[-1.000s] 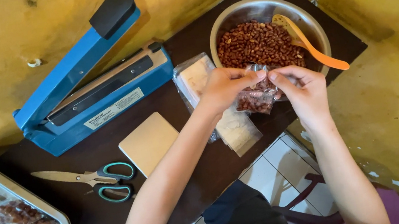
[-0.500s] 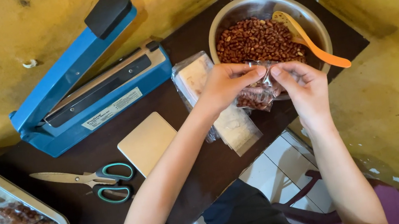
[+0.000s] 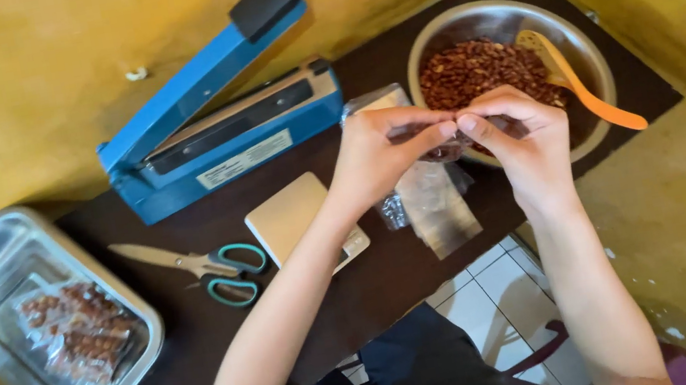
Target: Filling small plastic bags with peanuts, weighing them on a digital scale, and sealing them using a manual heat sealer.
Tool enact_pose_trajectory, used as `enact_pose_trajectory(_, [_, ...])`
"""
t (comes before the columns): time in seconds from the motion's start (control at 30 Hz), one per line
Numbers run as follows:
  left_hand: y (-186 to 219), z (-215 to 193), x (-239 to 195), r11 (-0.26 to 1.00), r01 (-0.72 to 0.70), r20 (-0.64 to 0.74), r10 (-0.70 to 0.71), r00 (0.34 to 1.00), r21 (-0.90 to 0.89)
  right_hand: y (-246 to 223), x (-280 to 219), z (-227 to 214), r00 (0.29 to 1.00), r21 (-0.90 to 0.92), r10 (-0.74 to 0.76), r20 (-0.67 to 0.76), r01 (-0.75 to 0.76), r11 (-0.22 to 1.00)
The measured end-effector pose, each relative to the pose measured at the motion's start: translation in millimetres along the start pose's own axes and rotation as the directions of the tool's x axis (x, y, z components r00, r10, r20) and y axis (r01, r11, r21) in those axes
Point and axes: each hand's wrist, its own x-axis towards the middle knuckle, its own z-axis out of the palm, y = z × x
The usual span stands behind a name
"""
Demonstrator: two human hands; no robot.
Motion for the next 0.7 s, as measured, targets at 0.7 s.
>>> enact_pose_trajectory(0.7, [-12,-141,-85,0.895,0.102,-0.401,-0.293,0.868,-0.434,19,10,176,0.951,0.3,0.077,0.298,-0.17,0.939])
